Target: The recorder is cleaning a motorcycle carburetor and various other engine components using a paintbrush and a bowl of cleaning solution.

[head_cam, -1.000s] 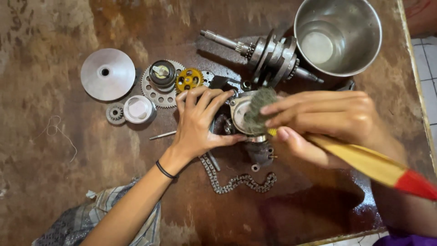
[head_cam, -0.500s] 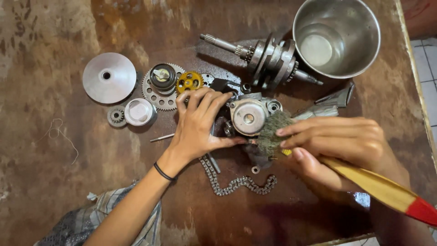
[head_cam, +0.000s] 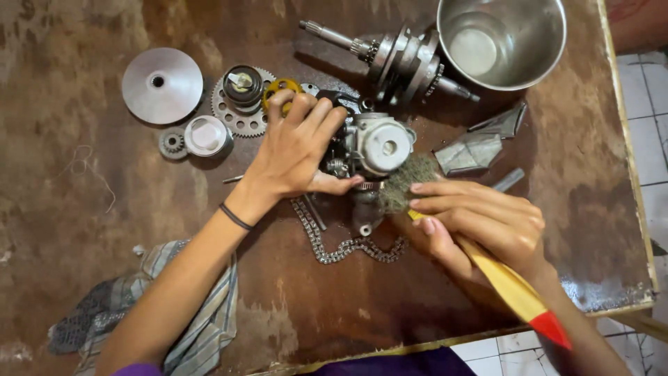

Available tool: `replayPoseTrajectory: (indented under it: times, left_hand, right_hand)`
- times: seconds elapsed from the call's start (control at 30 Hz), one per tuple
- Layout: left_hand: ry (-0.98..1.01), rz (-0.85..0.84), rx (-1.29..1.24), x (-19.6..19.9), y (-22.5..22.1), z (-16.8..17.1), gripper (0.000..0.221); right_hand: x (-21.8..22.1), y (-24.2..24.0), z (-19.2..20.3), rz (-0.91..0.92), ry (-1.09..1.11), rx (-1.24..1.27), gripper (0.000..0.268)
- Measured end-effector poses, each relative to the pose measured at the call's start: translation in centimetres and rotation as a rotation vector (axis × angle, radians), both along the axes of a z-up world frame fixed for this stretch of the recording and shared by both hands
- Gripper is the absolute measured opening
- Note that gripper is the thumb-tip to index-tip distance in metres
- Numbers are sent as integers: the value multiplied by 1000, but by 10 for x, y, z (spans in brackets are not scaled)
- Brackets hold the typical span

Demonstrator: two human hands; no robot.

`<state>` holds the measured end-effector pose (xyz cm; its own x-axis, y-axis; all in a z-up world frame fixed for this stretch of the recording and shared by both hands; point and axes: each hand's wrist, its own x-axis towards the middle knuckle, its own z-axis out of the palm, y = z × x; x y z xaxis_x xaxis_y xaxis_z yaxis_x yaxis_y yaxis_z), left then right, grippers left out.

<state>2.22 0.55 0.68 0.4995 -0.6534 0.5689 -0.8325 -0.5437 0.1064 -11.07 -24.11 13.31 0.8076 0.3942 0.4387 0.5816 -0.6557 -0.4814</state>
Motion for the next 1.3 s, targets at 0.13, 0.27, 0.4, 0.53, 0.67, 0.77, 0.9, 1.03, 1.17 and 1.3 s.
replayPoseTrajectory:
  times: [0.13, 0.27, 0.4, 0.53, 0.67, 0.77, 0.9, 1.03, 1.17, 1.3]
  left_hand:
    - [40, 20, 60, -6, -5, 21, 90]
    - [60, 14, 11, -6, -7, 26, 93]
    - [149, 34, -54, -11, -4, 20, 89]
    - [182, 24, -144, -13, -4, 7, 88]
    - [245, 25, -141, -13, -4, -5, 93]
    - [207, 13, -152, -7, -6, -12, 99]
    - [234, 27, -132, -9, -6, -20, 98]
    - [224, 22, -143, -11, -2, -20, 100]
    - [214, 22, -173, -12, -7, -23, 100]
    - [219, 48, -154, -14, -1, -20, 97]
  right_hand:
    - [-14, 2, -9, -69, 74, 190, 8]
    - [-17, 3, -51, -66, 66, 290, 13]
    - [-21, 9, -65, -331, 99, 498, 19]
    - [-26, 22, -55, -266, 55, 414, 17]
    - [-20, 28, -52, -419, 63, 332, 18]
    - [-22, 35, -50, -380, 50, 333, 18]
    - [-20, 35, -56, -568, 121, 506, 20]
    - [-30, 45, -58, -364, 104, 379, 19]
    - [-27, 26, -83, -514, 80, 447, 17]
    - [-30, 56, -46, -470, 48, 242, 15]
